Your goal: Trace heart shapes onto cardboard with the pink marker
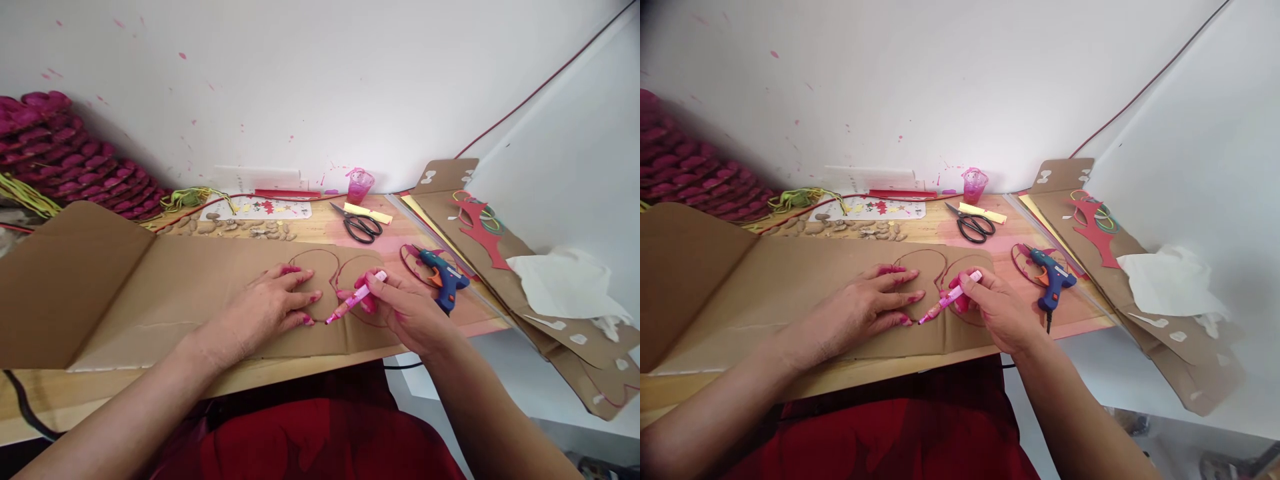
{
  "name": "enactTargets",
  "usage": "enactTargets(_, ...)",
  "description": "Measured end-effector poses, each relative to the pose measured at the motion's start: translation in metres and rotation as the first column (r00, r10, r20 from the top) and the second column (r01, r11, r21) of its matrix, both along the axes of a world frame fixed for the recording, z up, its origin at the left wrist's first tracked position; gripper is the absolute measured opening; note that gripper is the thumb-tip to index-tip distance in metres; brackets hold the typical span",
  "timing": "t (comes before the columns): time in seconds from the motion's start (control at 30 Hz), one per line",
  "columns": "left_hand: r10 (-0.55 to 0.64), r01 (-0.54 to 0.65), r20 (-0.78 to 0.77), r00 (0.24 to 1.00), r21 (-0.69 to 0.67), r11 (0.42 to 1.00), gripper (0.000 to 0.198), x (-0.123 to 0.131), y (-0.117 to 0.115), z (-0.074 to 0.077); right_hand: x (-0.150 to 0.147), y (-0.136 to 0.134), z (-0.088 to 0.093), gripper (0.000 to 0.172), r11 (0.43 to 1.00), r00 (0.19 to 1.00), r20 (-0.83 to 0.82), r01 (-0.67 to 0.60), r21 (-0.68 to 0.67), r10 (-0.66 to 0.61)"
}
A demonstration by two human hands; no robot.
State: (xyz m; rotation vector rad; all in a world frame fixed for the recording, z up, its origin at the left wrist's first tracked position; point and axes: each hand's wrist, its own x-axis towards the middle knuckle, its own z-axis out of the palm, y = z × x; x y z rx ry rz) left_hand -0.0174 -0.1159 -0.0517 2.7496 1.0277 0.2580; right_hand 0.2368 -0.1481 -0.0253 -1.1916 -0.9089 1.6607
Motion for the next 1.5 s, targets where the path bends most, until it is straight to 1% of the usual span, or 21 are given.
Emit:
enactTargets(0.13, 0.001, -0.001, 0.02, 1.0, 0.0, 1.0, 0.038, -0.001, 0.0, -0.001, 0.0, -0.001, 0.0, 0.036, 1.0, 1.0, -0.005, 0.009, -0.021, -0.009)
enactTargets(0.27, 0.004, -0.004, 0.021, 1.0, -0.001, 1.0, 0.038, -0.001, 0.0, 0.0, -0.001, -0.002, 0.0, 0.035, 1.0, 1.0, 0.008, 0.002, 0.005, -0.002)
enactTargets(0.47, 0.007, -0.007, 0.032, 0.999, 0.0, 1.0, 0.037, -0.002, 0.0, 0.0, -0.001, -0.002, 0.0, 0.033, 1.0, 1.0, -0.01, 0.017, 0.003, -0.017)
enactTargets(0.6, 0.015, -0.015, 0.036, 0.999, -0.005, 1.0, 0.037, -0.002, -0.002, -0.001, -0.001, -0.002, 0.001, 0.034, 1.0, 1.0, -0.007, -0.001, 0.014, 0.001)
enactTargets(0.83, -0.005, 0.006, 0.02, 1.0, -0.026, 1.0, 0.035, 0.001, -0.001, 0.005, -0.001, -0.002, -0.002, 0.033, 1.0, 1.0, -0.011, -0.001, 0.005, 0.001)
enactTargets(0.93, 0.002, -0.002, 0.014, 1.0, 0.002, 1.0, 0.034, 0.002, 0.001, 0.003, -0.001, -0.001, -0.001, 0.032, 1.0, 1.0, -0.006, -0.007, 0.023, 0.007)
enactTargets(1.0, 0.014, -0.013, -0.015, 1.0, 0.034, 0.999, 0.035, 0.003, 0.001, -0.001, 0.001, 0.0, -0.001, 0.031, 0.999, 1.0, -0.015, 0.01, 0.038, -0.01)
enactTargets(1.07, 0.036, -0.034, -0.034, 0.999, 0.063, 0.997, 0.04, 0.004, -0.001, -0.004, 0.003, 0.002, -0.001, 0.03, 0.999, 0.999, -0.037, 0.041, 0.036, -0.039)
enactTargets(1.17, 0.096, -0.092, -0.038, 0.995, 0.094, 0.991, 0.042, 0.007, -0.005, -0.007, 0.006, 0.004, 0.0, 0.029, 0.993, 0.99, -0.079, 0.116, 0.012, -0.114)
enactTargets(1.27, 0.137, -0.129, -0.07, 0.988, 0.102, 0.986, 0.037, 0.014, -0.01, -0.005, 0.008, 0.005, 0.001, 0.027, 0.986, 0.981, -0.107, 0.164, -0.006, -0.164)
enactTargets(1.4, 0.146, -0.125, -0.121, 0.982, 0.163, 0.979, 0.036, 0.027, -0.017, 0.001, 0.008, 0.006, 0.003, 0.023, 0.983, 0.975, -0.125, 0.184, -0.002, -0.183)
enactTargets(1.5, 0.176, -0.139, -0.185, 0.967, 0.197, 0.97, 0.037, 0.039, -0.024, 0.005, 0.008, 0.009, 0.004, 0.024, 0.976, 0.971, -0.105, 0.218, 0.001, -0.217)
